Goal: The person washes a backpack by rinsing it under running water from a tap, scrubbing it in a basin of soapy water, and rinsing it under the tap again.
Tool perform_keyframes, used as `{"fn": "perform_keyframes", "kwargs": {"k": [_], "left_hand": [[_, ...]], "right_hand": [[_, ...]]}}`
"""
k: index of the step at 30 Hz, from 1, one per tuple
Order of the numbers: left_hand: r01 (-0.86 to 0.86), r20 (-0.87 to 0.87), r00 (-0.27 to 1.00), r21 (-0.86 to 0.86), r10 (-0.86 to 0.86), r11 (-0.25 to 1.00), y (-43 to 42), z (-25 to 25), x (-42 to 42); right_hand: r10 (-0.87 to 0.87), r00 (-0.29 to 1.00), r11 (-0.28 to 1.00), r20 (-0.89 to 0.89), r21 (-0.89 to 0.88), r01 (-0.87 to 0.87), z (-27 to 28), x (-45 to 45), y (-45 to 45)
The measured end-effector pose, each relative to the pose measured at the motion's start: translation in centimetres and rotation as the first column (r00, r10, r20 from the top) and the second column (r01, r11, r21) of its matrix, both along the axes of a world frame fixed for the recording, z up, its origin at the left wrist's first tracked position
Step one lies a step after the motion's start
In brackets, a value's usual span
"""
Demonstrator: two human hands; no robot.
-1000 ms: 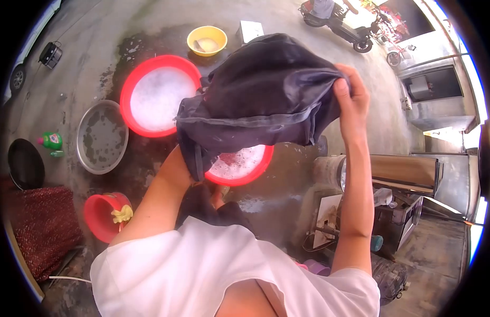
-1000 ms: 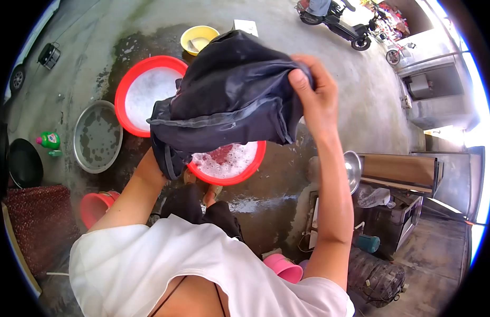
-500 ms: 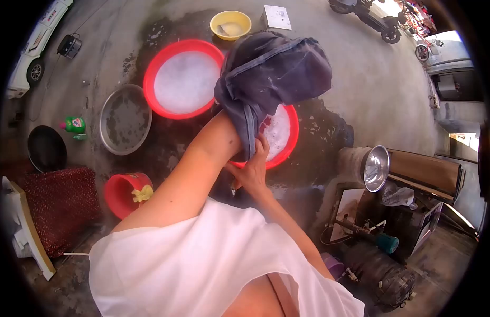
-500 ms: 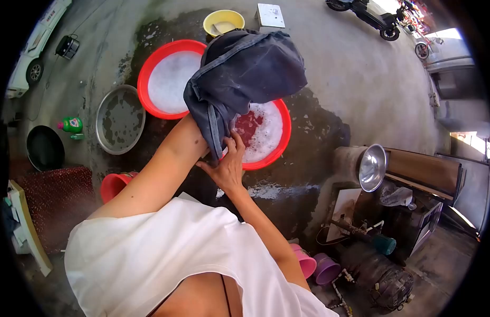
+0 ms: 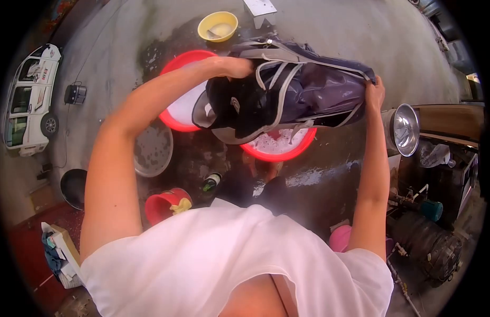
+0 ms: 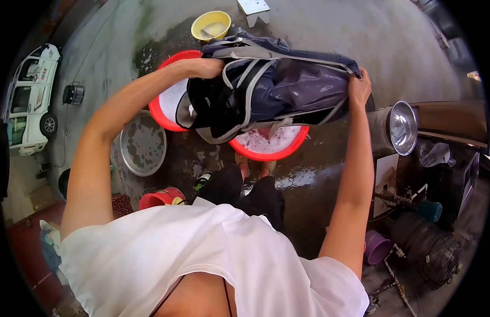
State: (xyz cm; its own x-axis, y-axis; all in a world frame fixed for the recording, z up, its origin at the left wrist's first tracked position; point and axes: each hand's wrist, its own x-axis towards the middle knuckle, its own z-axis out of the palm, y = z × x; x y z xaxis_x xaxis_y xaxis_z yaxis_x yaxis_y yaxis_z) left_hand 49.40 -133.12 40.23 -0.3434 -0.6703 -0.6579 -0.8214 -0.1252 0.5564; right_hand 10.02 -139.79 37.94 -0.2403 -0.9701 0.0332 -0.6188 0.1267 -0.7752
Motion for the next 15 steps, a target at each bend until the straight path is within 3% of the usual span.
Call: {"fn": "perform_keyframes", "kwargs": {"k": [1, 2, 3, 5, 6, 7, 9, 10, 11, 13, 14, 15], "left_hand": [[-0.084, 0.021, 0.996, 0.016, 0.083, 0.996, 0.9, 2.3, 0.2], [-0.103, -0.065, 0.992, 0.057, 0.107, 0.993, 1.9, 6.3, -0.7], [-0.157, -0.114, 0.98, 0.053, 0.163, 0.986, 1.6, 6.8, -0.8], [-0.283, -0.211, 0.933, 0.067, 0.291, 0.957, 2.1, 7.3, -1.2], [-0.339, -0.164, 0.932, -0.075, 0.324, 0.938, 2.4, 8.1, -1.9], [-0.174, 0.02, 0.982, -0.26, 0.186, 0.95, 2.1, 8.8, -2.6], [0.146, 0.275, 0.961, -0.482, -0.009, 0.864, 3.1, 11.8, -4.8], [0.224, 0.299, 0.954, -0.618, -0.039, 0.754, 3.5, 11.5, -4.9], [0.306, 0.405, 0.913, -0.595, -0.052, 0.743, 3.8, 12.3, -5.5], [0.404, 0.481, 0.87, -0.565, -0.111, 0.719, 3.9, 12.6, -6.3], [0.441, 0.491, 0.86, -0.576, -0.141, 0.688, 4.0, 12.6, -6.7], [0.475, 0.502, 0.849, -0.587, -0.166, 0.656, 4.2, 12.6, -7.0]], "right_hand": [[-0.055, 0.996, 0.989, -0.068, 0.131, 0.064, -2.9, -3.1, -0.1], [0.04, 0.987, 0.972, -0.158, 0.236, -0.002, -4.5, -4.2, 1.4], [0.147, 0.961, 0.934, -0.234, 0.352, -0.057, -6.1, -5.2, 3.5], [0.491, 0.871, 0.765, 0.001, 0.478, -0.432, -9.8, -5.8, 6.1], [0.613, 0.78, 0.631, 0.129, 0.514, -0.581, -10.4, -5.5, 6.8], [0.704, 0.661, 0.473, 0.261, 0.523, -0.709, -8.7, -3.3, 8.2], [0.655, 0.723, 0.637, 0.219, 0.353, -0.685, -2.5, 0.9, 10.7], [0.585, 0.723, 0.706, 0.367, 0.209, -0.677, 0.9, 3.0, 10.9], [0.518, 0.687, 0.772, 0.509, 0.069, -0.632, 4.0, 5.0, 11.2], [0.532, 0.652, 0.843, 0.54, -0.268, -0.467, 8.0, 9.6, 11.7], [0.563, 0.799, 0.803, 0.212, -0.368, -0.469, 10.2, 12.8, 12.3], [0.495, 0.858, 0.741, -0.138, -0.448, -0.5, 11.6, 14.7, 12.7]]}}
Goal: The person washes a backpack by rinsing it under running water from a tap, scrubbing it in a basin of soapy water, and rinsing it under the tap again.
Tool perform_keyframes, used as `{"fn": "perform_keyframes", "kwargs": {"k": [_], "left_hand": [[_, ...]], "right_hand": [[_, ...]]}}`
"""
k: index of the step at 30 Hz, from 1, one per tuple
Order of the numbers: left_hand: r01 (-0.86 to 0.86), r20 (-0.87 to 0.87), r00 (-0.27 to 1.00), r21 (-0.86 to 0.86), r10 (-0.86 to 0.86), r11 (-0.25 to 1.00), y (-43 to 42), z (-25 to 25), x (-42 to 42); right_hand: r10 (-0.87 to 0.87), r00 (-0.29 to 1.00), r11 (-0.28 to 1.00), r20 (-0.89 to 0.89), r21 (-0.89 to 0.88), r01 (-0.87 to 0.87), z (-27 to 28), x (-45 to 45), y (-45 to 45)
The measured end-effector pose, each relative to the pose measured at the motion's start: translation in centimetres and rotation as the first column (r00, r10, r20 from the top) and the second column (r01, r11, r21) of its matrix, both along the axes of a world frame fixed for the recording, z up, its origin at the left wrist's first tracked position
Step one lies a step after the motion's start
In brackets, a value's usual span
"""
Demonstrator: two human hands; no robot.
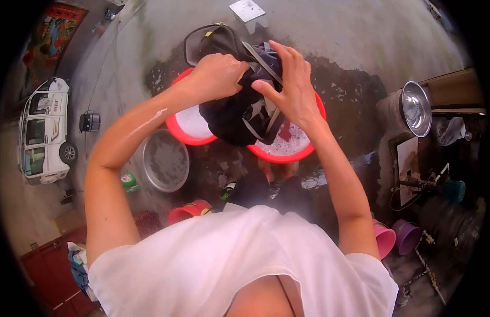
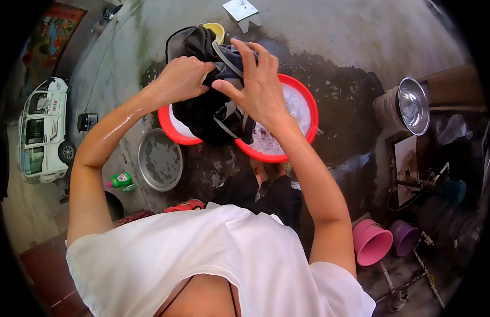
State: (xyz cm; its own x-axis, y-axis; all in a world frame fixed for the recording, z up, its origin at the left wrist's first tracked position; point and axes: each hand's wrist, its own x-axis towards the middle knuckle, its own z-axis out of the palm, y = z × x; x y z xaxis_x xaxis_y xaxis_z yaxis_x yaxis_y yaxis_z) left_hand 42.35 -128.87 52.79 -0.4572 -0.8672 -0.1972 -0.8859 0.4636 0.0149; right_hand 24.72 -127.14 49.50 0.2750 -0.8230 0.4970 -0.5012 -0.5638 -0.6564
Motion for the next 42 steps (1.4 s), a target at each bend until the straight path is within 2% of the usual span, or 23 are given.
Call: {"fn": "perform_keyframes", "kwargs": {"k": [3, 4, 5, 7, 10, 12, 13, 14, 15, 16, 18, 20, 22, 24, 26, 27, 29, 30, 31, 36, 38, 40, 42], "left_hand": [[0.022, 0.012, 1.0, -0.105, -0.021, 0.994, 0.4, 1.3, 0.8], [0.017, 0.015, 1.0, -0.154, -0.015, 0.988, 0.2, 2.1, 1.7], [-0.047, -0.023, 0.999, -0.155, 0.044, 0.987, 0.0, 3.2, 2.7], [-0.071, -0.146, 0.989, -0.261, 0.034, 0.963, -0.5, 4.1, 3.6], [-0.097, -0.296, 0.955, -0.268, 0.014, 0.959, -0.9, 4.0, 2.7], [-0.082, -0.416, 0.909, -0.25, -0.03, 0.965, -2.0, 4.3, 1.9], [-0.073, -0.475, 0.879, -0.235, -0.049, 0.969, -1.9, 4.2, 1.9], [-0.056, -0.531, 0.844, -0.22, -0.072, 0.974, -2.1, 4.2, 1.8], [-0.059, -0.557, 0.826, -0.237, -0.086, 0.97, -2.2, 4.3, 1.6], [-0.068, -0.583, 0.806, -0.254, -0.097, 0.965, -2.1, 4.4, 1.6], [-0.063, -0.624, 0.769, -0.286, -0.136, 0.956, -1.6, 5.0, 1.8], [-0.039, -0.654, 0.732, -0.32, -0.191, 0.947, -0.9, 6.1, 2.3], [-0.029, -0.656, 0.716, -0.37, -0.239, 0.928, 0.3, 7.3, 2.0], [-0.003, -0.658, 0.685, -0.431, -0.312, 0.902, 1.6, 8.8, 1.1], [0.036, -0.658, 0.652, -0.47, -0.377, 0.882, 2.8, 10.3, 1.0], [0.116, -0.67, 0.604, -0.462, -0.432, 0.879, 3.4, 11.1, 1.4], [0.232, -0.651, 0.568, -0.46, -0.504, 0.857, 5.0, 12.8, 2.5], [0.265, -0.598, 0.593, -0.487, -0.539, 0.832, 6.0, 13.8, 2.9], [0.206, -0.571, 0.657, -0.491, -0.492, 0.846, 7.6, 14.5, 3.7], [-0.304, -0.508, 0.856, -0.637, -0.089, 0.709, 19.2, 16.3, 9.7], [-0.499, -0.617, 0.787, -0.621, 0.016, 0.605, 25.8, 15.4, 9.1], [-0.707, -0.668, 0.703, -0.616, 0.247, 0.348, 32.4, 14.2, 7.6], [-0.811, -0.719, 0.585, -0.538, 0.377, 0.231, 38.8, 13.6, 6.6]], "right_hand": [[-0.047, 0.996, 0.987, 0.076, 0.154, 0.034, -6.7, -0.9, -4.4], [-0.085, 0.972, 0.979, 0.221, 0.2, 0.04, -8.5, -1.9, -5.0], [-0.223, 0.923, 0.835, 0.314, 0.551, 0.014, -9.9, -3.5, -4.5], [-0.357, 0.844, 0.513, 0.401, 0.839, -0.182, -16.7, -5.6, -3.9], [-0.23, 0.903, 0.404, 0.363, 0.879, -0.251, -18.6, -4.4, -2.0], [0.06, 0.965, 0.222, 0.257, 0.939, -0.264, -17.9, -7.1, -1.9], [0.193, 0.967, 0.257, 0.169, 0.942, -0.216, -17.0, -8.2, -1.0], [0.263, 0.927, 0.238, 0.266, 0.914, -0.329, -19.2, -9.7, 0.1], [0.332, 0.932, 0.117, 0.147, 0.974, -0.195, -13.8, -9.7, 0.6], [0.397, 0.883, 0.045, 0.249, 0.956, -0.289, -11.7, -11.0, 1.2], [0.529, 0.756, 0.117, 0.385, 0.849, -0.514, -8.5, -13.4, 2.3], [0.326, 0.56, -0.034, 0.762, 0.601, -0.798, -4.7, -16.3, 2.5], [0.015, 0.7, 0.462, 0.714, 0.616, -0.638, -4.0, -16.1, 1.6], [-0.031, 0.95, 0.898, 0.31, 0.426, -0.11, -3.2, -12.3, 0.1], [-0.139, 0.99, 0.989, 0.022, -0.048, 0.14, -6.2, -8.1, -1.4], [-0.254, 0.966, 0.955, 0.053, -0.145, 0.259, -6.3, -5.7, -2.1], [-0.181, 0.974, 0.982, 0.139, -0.02, 0.185, -5.8, -3.3, -3.7], [-0.004, 0.977, 0.982, 0.212, 0.187, -0.037, -5.1, -2.7, -4.4], [0.165, 0.937, 0.892, 0.309, 0.359, -0.276, -4.1, -2.1, -4.6], [0.474, 0.612, 0.715, 0.633, 0.13, -0.687, 4.1, -0.6, -4.8], [0.608, 0.528, 0.573, 0.593, 0.132, -0.809, 8.5, 1.2, -2.8], [0.773, 0.371, 0.373, 0.515, 0.105, -0.922, 11.3, 3.1, -0.4], [0.911, 0.249, 0.217, 0.33, 0.131, -0.967, 12.3, 5.1, 1.4]]}}
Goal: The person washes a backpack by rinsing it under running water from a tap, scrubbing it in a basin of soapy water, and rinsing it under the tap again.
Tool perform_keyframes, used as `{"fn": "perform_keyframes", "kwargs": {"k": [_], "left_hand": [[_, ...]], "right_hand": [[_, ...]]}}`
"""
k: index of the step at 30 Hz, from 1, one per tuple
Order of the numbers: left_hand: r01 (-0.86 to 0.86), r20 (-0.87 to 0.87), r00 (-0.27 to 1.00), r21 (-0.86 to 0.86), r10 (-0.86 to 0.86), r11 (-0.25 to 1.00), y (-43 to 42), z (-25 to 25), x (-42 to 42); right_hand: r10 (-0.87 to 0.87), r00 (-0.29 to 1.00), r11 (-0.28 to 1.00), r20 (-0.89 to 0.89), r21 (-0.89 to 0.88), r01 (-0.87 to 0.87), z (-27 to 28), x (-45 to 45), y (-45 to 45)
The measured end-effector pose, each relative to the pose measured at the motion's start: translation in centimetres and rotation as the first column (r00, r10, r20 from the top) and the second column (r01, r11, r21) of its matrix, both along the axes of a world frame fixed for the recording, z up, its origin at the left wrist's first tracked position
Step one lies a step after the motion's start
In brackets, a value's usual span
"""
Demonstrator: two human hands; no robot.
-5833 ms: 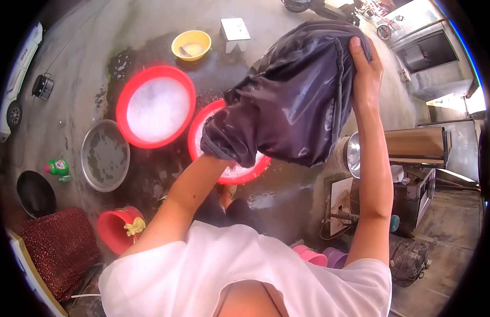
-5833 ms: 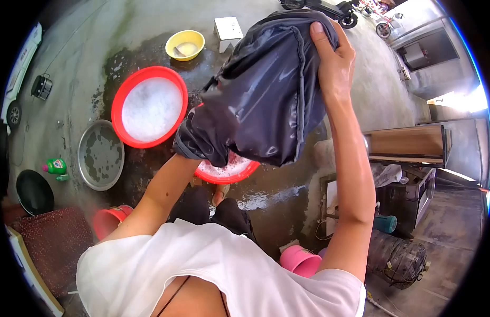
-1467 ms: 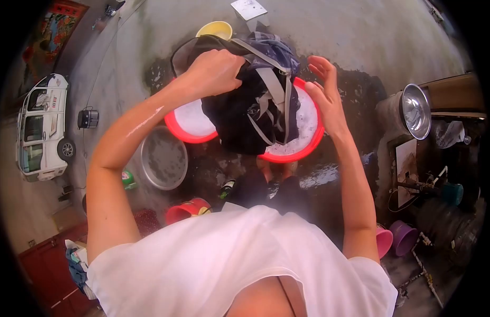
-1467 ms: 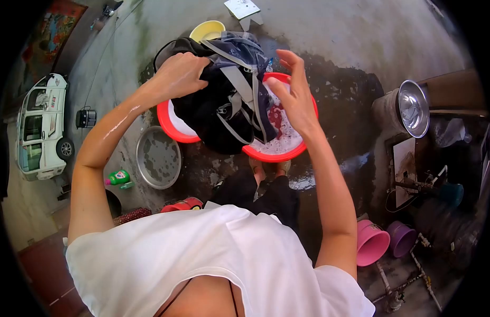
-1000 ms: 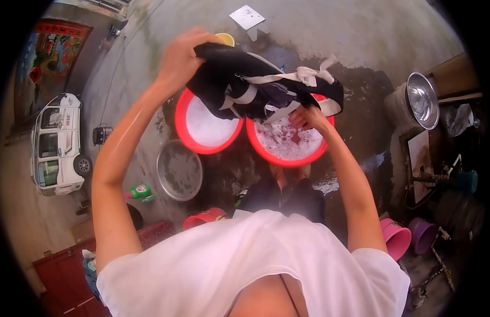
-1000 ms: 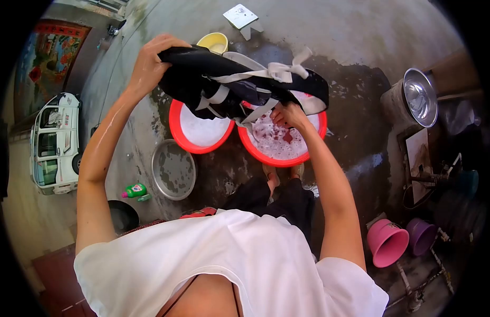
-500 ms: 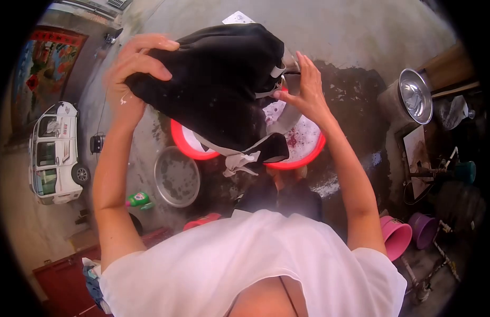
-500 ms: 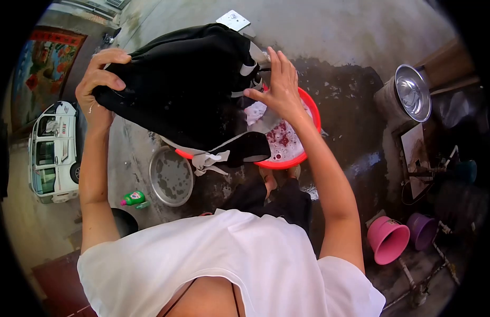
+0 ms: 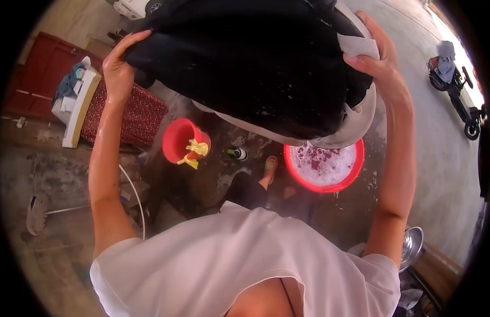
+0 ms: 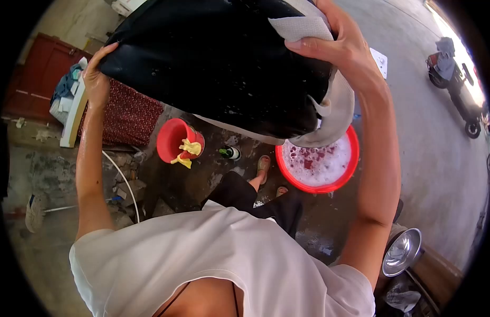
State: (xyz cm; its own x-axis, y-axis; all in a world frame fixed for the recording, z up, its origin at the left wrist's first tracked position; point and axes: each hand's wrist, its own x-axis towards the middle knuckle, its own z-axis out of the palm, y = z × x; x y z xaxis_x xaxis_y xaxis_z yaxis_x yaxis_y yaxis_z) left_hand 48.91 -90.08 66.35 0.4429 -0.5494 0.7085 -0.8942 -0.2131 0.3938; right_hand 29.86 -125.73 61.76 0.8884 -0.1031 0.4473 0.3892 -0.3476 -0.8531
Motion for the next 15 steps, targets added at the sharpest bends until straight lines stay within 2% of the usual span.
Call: {"fn": "perform_keyframes", "kwargs": {"k": [2, 4, 5, 6, 8, 9, 10, 11, 12, 13, 15], "left_hand": [[-0.111, -0.106, 0.987, 0.095, 0.121, 0.989, 6.2, 0.2, -1.9], [-0.247, -0.159, 0.946, 0.215, 0.284, 0.945, 12.2, 0.6, -4.5], [-0.306, -0.11, 0.929, 0.309, 0.354, 0.9, 16.1, 0.1, -4.7], [-0.164, -0.286, 0.927, 0.271, 0.242, 0.948, 18.7, 0.5, -6.5], [-0.271, -0.446, 0.815, 0.271, 0.369, 0.924, 24.3, 0.3, -9.6], [-0.317, -0.452, 0.79, 0.279, 0.415, 0.907, 27.1, 0.0, -11.0], [-0.408, -0.484, 0.721, 0.283, 0.496, 0.868, 33.4, -0.8, -17.7], [-0.435, -0.51, 0.682, 0.293, 0.524, 0.851, 35.8, -1.3, -19.4], [-0.421, -0.537, 0.663, 0.309, 0.522, 0.853, 37.9, -1.7, -16.4], [-0.49, -0.509, 0.626, 0.333, 0.591, 0.806, 41.0, -2.5, -17.8], [-0.476, -0.553, 0.604, 0.327, 0.574, 0.816, 46.0, -4.1, -21.7]], "right_hand": [[0.269, 0.963, 0.963, -0.028, 0.04, -0.268, 1.0, 2.3, 3.6], [0.321, 0.946, 0.938, 0.044, 0.126, -0.324, 1.6, 4.7, 8.6], [0.341, 0.937, 0.921, 0.08, 0.171, -0.349, 1.6, 5.9, 11.3], [0.433, 0.897, 0.884, 0.088, 0.155, -0.442, 1.7, 7.3, 13.8], [0.601, 0.792, 0.783, 0.107, 0.118, -0.61, 1.9, 10.8, 18.6], [0.692, 0.713, 0.697, 0.112, 0.154, -0.7, 2.0, 12.1, 21.9], [0.742, 0.665, 0.65, 0.085, 0.15, -0.745, 2.7, 10.1, 29.4], [0.742, 0.667, 0.651, 0.07, 0.16, -0.742, 2.9, 9.9, 33.1], [0.709, 0.703, 0.686, 0.055, 0.177, -0.706, 2.8, 12.9, 35.9], [0.733, 0.677, 0.659, 0.074, 0.172, -0.732, 2.9, 13.6, 40.2], [0.765, 0.633, 0.615, 0.118, 0.158, -0.773, 2.4, 14.4, 47.3]]}}
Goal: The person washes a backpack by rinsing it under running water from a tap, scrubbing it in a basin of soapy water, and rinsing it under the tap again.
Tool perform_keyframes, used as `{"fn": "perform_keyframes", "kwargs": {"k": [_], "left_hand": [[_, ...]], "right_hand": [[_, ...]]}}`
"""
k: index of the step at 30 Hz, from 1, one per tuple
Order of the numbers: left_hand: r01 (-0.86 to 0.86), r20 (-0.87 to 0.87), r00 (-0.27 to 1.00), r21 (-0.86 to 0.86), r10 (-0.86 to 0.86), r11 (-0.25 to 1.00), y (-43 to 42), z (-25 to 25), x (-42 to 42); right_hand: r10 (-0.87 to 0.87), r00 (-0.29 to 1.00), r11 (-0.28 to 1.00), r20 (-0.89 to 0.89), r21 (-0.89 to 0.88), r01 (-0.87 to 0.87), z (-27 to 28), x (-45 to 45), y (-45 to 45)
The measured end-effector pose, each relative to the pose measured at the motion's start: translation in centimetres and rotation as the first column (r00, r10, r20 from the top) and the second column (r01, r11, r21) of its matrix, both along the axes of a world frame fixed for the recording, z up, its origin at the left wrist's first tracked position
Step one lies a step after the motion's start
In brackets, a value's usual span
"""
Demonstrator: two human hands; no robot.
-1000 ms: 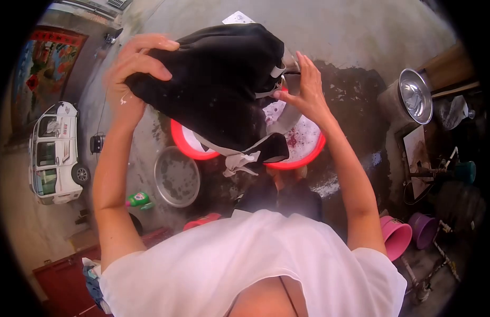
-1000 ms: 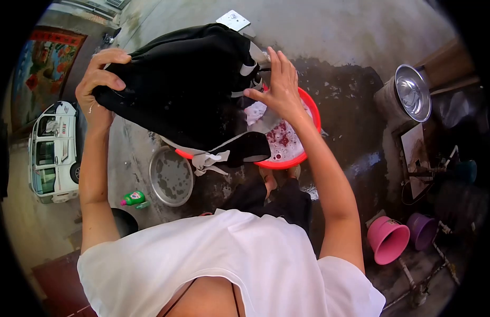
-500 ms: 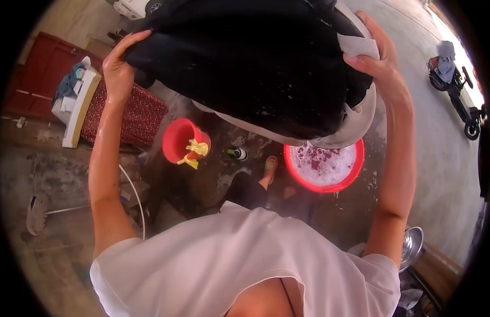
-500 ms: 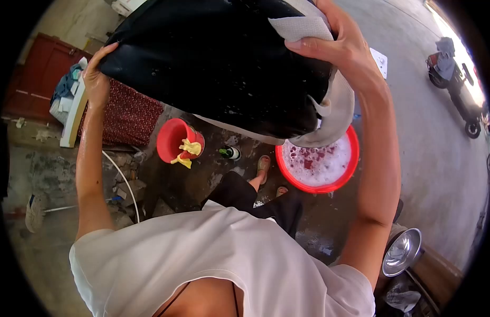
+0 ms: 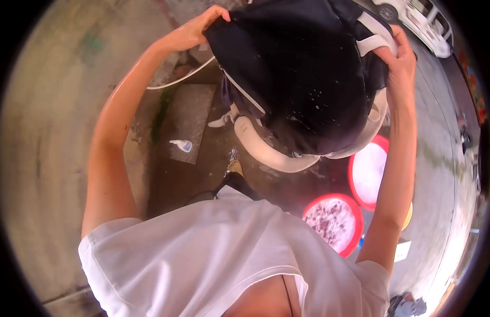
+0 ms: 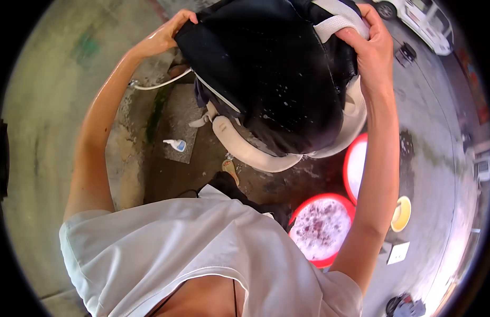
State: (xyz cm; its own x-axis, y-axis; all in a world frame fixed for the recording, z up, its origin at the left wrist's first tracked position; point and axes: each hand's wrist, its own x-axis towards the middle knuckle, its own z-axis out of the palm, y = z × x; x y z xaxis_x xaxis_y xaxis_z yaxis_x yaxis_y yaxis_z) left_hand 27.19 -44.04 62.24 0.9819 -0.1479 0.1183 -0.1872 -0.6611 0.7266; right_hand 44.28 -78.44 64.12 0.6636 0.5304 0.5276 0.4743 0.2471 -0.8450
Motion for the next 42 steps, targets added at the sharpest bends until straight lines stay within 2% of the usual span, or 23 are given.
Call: {"fn": "perform_keyframes", "kwargs": {"k": [1, 2, 4, 6, 7, 9, 10, 12, 14, 15, 17, 19, 21, 22, 23, 25, 27, 29, 30, 34, 36, 39, 42], "left_hand": [[-0.017, -0.038, 0.999, 0.005, 0.017, 1.0, 2.6, -0.6, -1.9], [-0.014, -0.02, 1.0, 0.137, 0.017, 0.99, 4.8, -1.1, -4.1], [-0.152, -0.281, 0.948, 0.005, 0.147, 0.988, 9.9, -1.1, -7.2], [-0.226, -0.193, 0.958, -0.062, 0.21, 0.972, 12.3, -1.4, -9.8], [-0.299, -0.028, 0.954, -0.07, 0.298, 0.952, 13.4, -2.2, -10.0], [-0.287, 0.007, 0.957, -0.145, 0.291, 0.947, 14.2, -4.3, -8.8], [-0.375, -0.098, 0.926, -0.155, 0.364, 0.914, 14.2, -4.5, -8.6], [-0.498, -0.175, 0.867, -0.272, 0.467, 0.823, 17.2, -6.4, -8.8], [-0.534, -0.128, 0.826, -0.489, 0.549, 0.69, 20.1, -10.1, -8.9], [-0.637, -0.297, 0.77, -0.309, 0.564, 0.707, 21.4, -10.8, -9.4], [-0.606, -0.237, 0.778, -0.527, 0.582, 0.596, 22.7, -13.9, -9.8], [-0.668, -0.326, 0.727, -0.54, 0.604, 0.513, 23.4, -14.5, -9.4], [-0.735, -0.422, 0.609, -0.619, 0.672, 0.277, 25.3, -17.4, -8.8], [-0.758, -0.44, 0.547, -0.621, 0.712, 0.199, 26.2, -18.1, -8.6], [-0.759, -0.439, 0.514, -0.633, 0.737, 0.152, 27.5, -19.1, -8.5], [-0.749, -0.445, 0.448, -0.66, 0.776, 0.054, 28.8, -21.5, -8.0], [-0.868, -0.507, 0.317, -0.496, 0.802, 0.029, 30.3, -22.7, -8.4], [-0.971, -0.38, 0.181, -0.217, 0.907, 0.103, 31.7, -26.5, -8.6], [-0.983, -0.387, 0.145, -0.164, 0.91, 0.086, 32.3, -27.7, -8.8], [-0.935, -0.417, -0.064, -0.293, 0.907, -0.201, 35.4, -32.4, -10.5], [-0.839, -0.503, -0.126, -0.405, 0.855, -0.362, 37.6, -34.2, -12.2], [-0.449, -0.705, -0.198, -0.552, 0.681, -0.702, 38.8, -37.4, -13.6], [-0.283, -0.77, -0.189, -0.551, 0.609, -0.785, 40.5, -39.9, -14.2]], "right_hand": [[0.055, 0.998, 0.998, 0.014, 0.023, -0.055, -0.4, -0.1, 4.2], [0.102, 0.994, 0.993, 0.035, 0.053, -0.103, -0.5, -0.7, 7.5], [0.185, 0.982, 0.978, 0.043, 0.086, -0.188, -0.2, -0.9, 14.9], [0.361, 0.929, 0.929, 0.084, 0.047, -0.366, -0.7, -2.2, 20.3], [0.423, 0.897, 0.904, 0.131, 0.003, -0.427, -0.8, -3.2, 22.9], [0.541, 0.816, 0.841, 0.205, -0.129, -0.525, -1.8, -4.4, 29.4], [0.611, 0.779, 0.791, 0.139, -0.133, -0.597, -2.4, -5.0, 32.4], [0.652, 0.75, 0.752, 0.112, -0.22, -0.621, -4.5, -4.7, 38.4], [0.669, 0.721, 0.725, 0.179, -0.372, -0.58, -5.6, -3.8, 42.1], [0.696, 0.702, 0.678, 0.147, -0.456, -0.576, -6.8, -2.8, 43.8], [0.718, 0.696, 0.617, 0.009, -0.473, -0.629, -10.6, -1.7, 48.0], [0.768, 0.629, 0.574, 0.119, -0.563, -0.595, -13.5, -0.4, 51.7], [0.829, 0.559, 0.465, 0.001, -0.557, -0.689, -18.6, 1.0, 56.7], [0.848, 0.529, 0.433, 0.007, -0.585, -0.686, -20.3, 1.2, 58.7], [0.863, 0.504, 0.415, 0.025, -0.604, -0.681, -21.5, 1.0, 61.2], [0.93, 0.367, 0.248, -0.021, -0.701, -0.669, -23.1, 1.0, 64.7], [0.964, 0.229, 0.241, 0.135, -0.808, -0.538, -24.6, 0.4, 68.4], [0.978, 0.172, 0.201, 0.12, -0.77, -0.605, -25.9, -1.8, 73.3], [0.982, 0.15, 0.187, 0.117, -0.748, -0.636, -26.3, -3.1, 75.4], [0.951, 0.304, 0.215, -0.049, -0.6, -0.771, -29.2, -12.4, 82.4], [0.941, 0.337, 0.297, 0.036, -0.565, -0.77, -31.5, -17.3, 86.0], [0.931, 0.356, 0.348, 0.078, -0.48, -0.805, -35.8, -23.1, 88.7], [0.932, 0.35, 0.35, 0.093, -0.48, -0.804, -38.3, -25.9, 91.3]]}}
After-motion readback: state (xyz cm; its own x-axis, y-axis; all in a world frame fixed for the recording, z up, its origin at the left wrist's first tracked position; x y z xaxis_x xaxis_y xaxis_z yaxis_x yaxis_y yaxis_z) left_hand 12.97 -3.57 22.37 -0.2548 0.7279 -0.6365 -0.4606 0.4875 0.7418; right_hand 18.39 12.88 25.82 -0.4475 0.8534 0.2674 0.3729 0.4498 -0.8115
